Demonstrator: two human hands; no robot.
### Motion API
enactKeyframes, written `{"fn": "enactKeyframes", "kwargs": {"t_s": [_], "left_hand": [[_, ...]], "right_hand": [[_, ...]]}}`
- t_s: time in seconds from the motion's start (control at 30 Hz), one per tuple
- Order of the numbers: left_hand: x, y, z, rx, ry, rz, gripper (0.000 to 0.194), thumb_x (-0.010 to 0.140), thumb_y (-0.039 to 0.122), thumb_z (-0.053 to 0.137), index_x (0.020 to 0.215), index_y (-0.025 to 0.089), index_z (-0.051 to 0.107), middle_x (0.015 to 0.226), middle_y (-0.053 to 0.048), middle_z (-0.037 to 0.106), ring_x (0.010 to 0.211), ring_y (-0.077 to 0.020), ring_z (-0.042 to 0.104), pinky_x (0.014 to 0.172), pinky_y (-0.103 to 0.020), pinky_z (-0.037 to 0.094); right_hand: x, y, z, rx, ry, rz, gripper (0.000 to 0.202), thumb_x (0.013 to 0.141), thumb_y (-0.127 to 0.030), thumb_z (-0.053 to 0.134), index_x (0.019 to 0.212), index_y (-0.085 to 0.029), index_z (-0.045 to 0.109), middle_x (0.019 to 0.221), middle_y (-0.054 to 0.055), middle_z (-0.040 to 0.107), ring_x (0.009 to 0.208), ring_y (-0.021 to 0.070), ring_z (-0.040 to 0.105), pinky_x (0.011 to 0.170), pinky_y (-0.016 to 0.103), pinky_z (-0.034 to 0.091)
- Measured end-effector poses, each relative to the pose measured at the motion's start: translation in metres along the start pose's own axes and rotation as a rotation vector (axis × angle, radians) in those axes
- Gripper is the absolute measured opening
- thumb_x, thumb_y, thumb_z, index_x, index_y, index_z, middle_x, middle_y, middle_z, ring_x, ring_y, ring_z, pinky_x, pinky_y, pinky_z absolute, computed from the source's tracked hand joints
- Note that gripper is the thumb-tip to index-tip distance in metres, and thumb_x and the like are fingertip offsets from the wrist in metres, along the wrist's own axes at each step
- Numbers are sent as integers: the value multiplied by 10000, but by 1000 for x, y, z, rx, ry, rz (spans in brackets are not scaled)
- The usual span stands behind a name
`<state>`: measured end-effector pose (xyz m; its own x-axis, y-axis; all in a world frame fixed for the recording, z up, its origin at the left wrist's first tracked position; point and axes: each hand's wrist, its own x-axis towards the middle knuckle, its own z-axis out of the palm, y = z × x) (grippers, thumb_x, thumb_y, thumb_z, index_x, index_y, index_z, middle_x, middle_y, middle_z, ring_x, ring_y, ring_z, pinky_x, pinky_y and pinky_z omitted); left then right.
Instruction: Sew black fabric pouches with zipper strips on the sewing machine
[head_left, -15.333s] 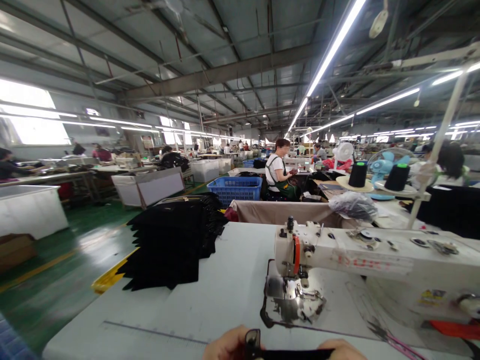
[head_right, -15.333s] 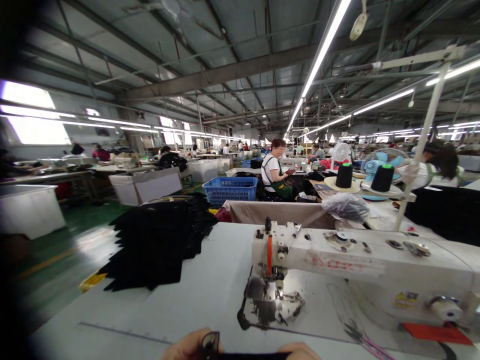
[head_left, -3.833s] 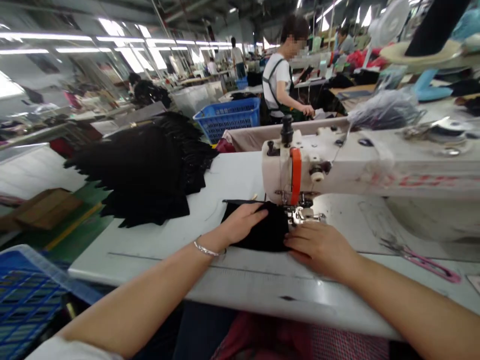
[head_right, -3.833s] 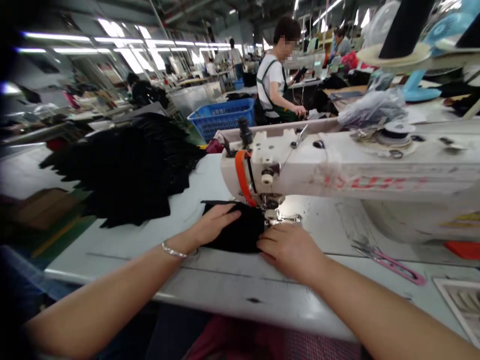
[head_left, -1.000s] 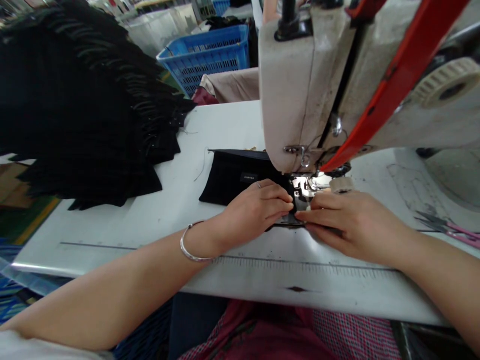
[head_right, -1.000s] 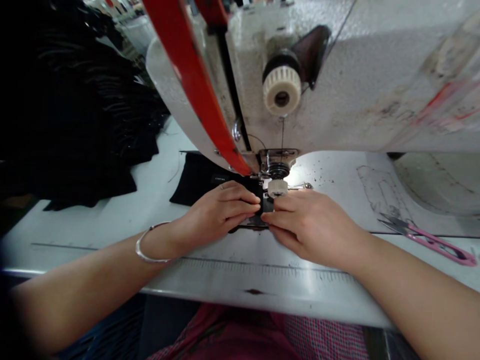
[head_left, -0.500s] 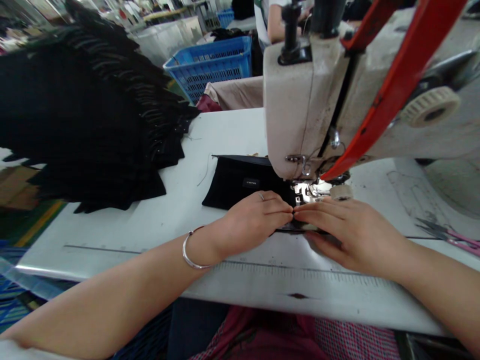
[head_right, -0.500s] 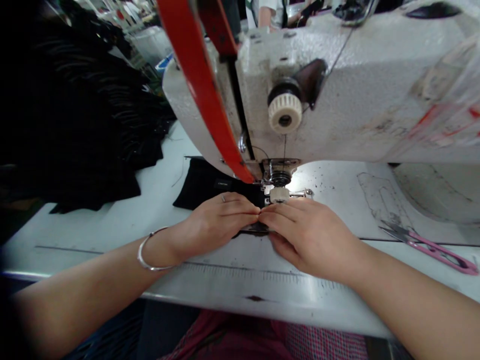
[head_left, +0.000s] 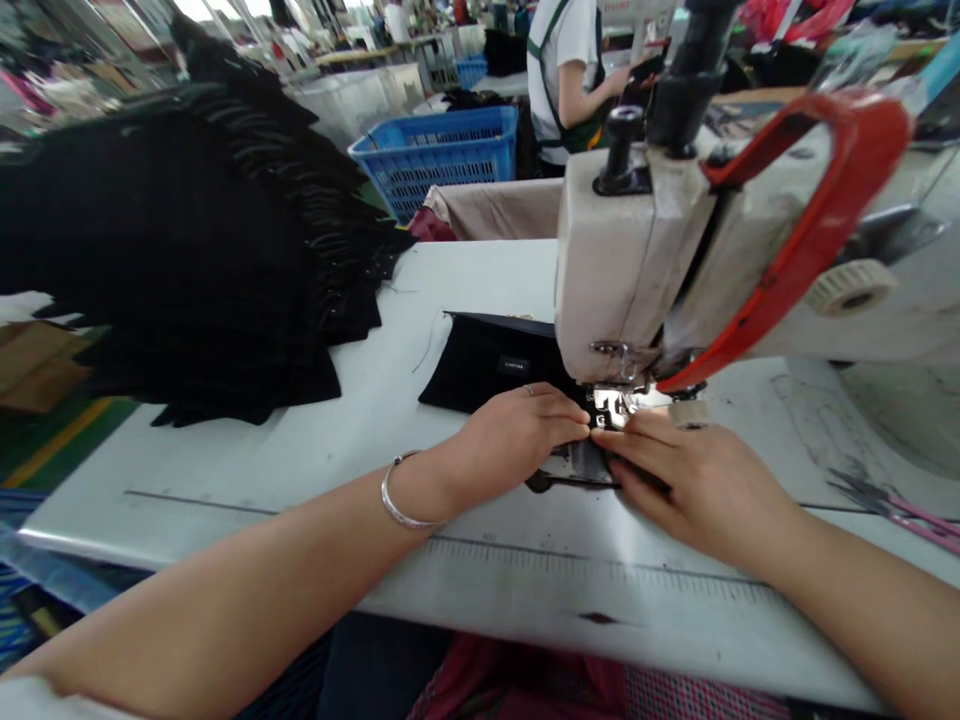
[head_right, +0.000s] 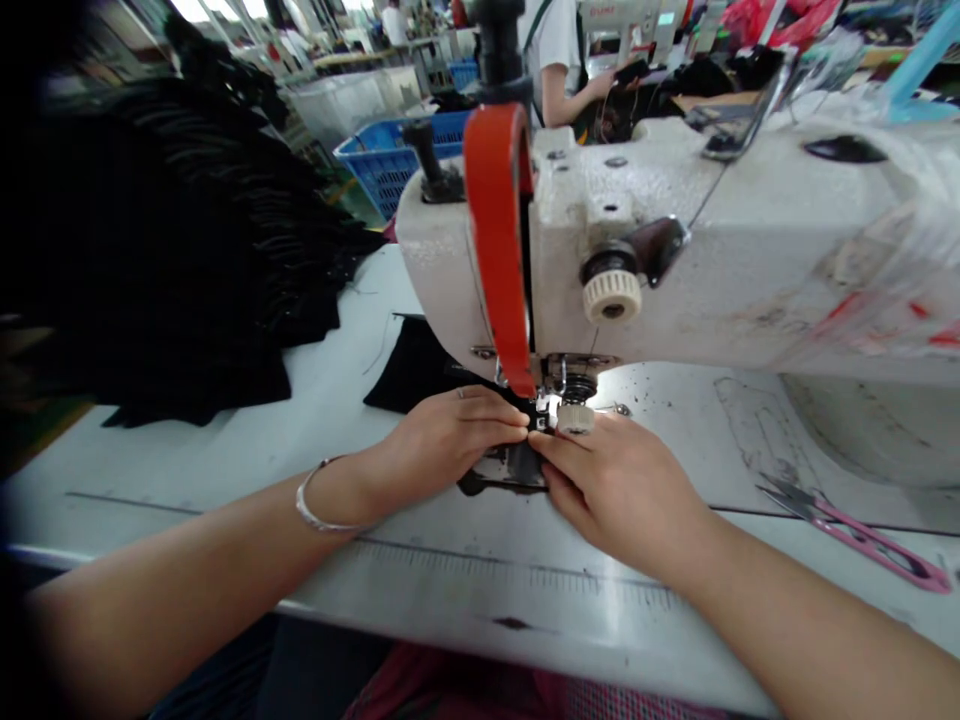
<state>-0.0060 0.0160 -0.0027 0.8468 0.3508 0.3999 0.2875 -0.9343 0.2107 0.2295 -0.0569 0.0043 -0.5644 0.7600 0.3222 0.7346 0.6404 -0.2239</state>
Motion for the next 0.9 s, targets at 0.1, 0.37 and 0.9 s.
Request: {"fn": "enactKeyframes", "kwargs": {"t_s": [0.1, 0.37, 0.9], "left_hand": [[3, -2, 3, -11, 48, -49, 178, 960, 85, 598, 1064, 151, 727, 1114, -38, 763, 1042, -148, 703, 989, -299, 565], [9, -11, 8, 61, 58, -131, 210, 924, 61, 623, 1018, 194, 756, 1081, -22, 775, 1039, -165, 719, 960, -308, 574], [11, -18, 11, 17, 89, -192, 256, 877, 4, 635, 985, 181, 785, 1064, -50, 788, 1016, -172, 724, 951, -319, 583]], "right_hand": [[1, 1, 3, -52, -22, 37, 334, 996, -261, 474, 1242, -165, 678, 1010, 110, 733, 845, 269, 694, 681, 405, 531], [7, 1, 8, -164, -42, 86, 382, 983, -269, 456, 1287, -173, 668, 1032, 136, 746, 787, 292, 709, 638, 429, 554], [9, 5, 10, -49, -77, 107, 376, 988, -275, 443, 1251, -157, 685, 1119, 149, 723, 940, 303, 695, 791, 465, 549]]}}
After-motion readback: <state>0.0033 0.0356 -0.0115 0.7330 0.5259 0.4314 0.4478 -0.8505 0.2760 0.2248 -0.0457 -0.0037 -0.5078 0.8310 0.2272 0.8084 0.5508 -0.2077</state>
